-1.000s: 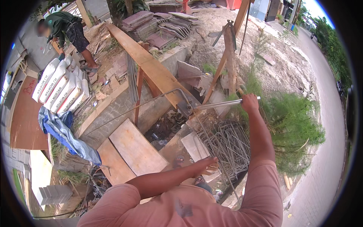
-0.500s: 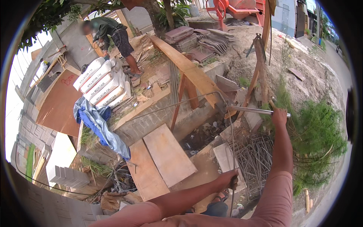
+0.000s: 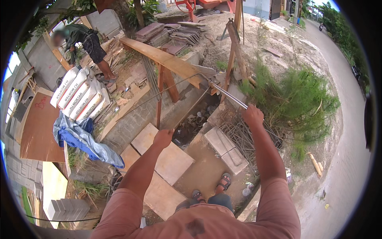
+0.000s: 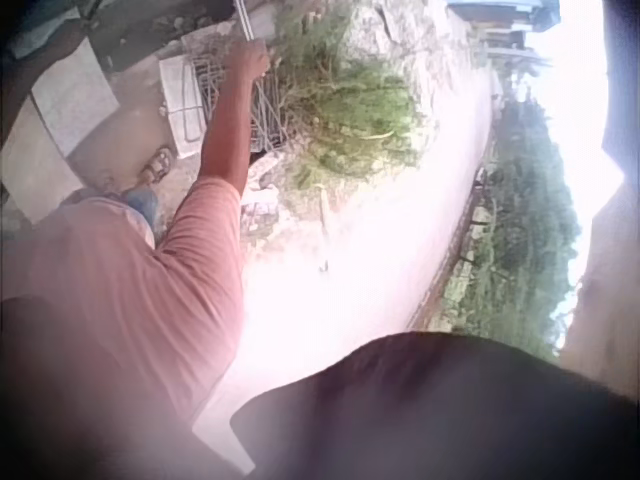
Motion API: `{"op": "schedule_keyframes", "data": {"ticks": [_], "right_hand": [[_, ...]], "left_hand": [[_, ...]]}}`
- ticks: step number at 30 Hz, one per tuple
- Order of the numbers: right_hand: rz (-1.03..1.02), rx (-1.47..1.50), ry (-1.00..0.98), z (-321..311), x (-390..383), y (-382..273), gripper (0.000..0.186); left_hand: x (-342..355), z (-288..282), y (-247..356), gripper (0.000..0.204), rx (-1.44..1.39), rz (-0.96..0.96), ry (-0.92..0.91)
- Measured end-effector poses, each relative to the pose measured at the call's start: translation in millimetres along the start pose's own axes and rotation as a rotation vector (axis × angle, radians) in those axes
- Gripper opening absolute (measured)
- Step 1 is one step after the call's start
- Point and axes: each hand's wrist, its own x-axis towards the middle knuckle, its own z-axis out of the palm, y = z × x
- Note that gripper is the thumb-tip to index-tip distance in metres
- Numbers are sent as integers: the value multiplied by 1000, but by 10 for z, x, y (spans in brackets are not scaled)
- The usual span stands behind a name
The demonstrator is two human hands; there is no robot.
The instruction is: The person repeatedly bends metal rods using a manual bending jig. They position each rod in the jig, apply force with a lever to bend it, then remove the bent rod and place it aside. The process is repeated for multiple rods throughout the clip.
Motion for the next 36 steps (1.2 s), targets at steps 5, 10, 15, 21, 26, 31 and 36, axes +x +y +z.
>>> {"op": "schedule_keyframes", "data": {"ticks": [5,10,15,21,26,31,36], "right_hand": [[-46,-62,1,38,179,312,43],[-154,-106,47,94,481,434,42],[-14,19,-69,345,16,355,47],[139,51,-117,179,-100,377,63],[254,-52,-127,-40,-258,-42,61],[382,-28,9,155,-700,-382,59],[463,-24,156,446,-1126,-1127,54]], "left_hand": [[-133,213,120,54,10,-50,-13],[-120,278,-217,51,135,72,26],[-70,304,-313,49,27,101,17],[-6,90,-227,50,-53,120,-117],[108,-64,-301,49,-143,156,-179],[693,-268,-653,49,-81,221,-241],[1468,-497,-1229,53,5,383,-249]]}}
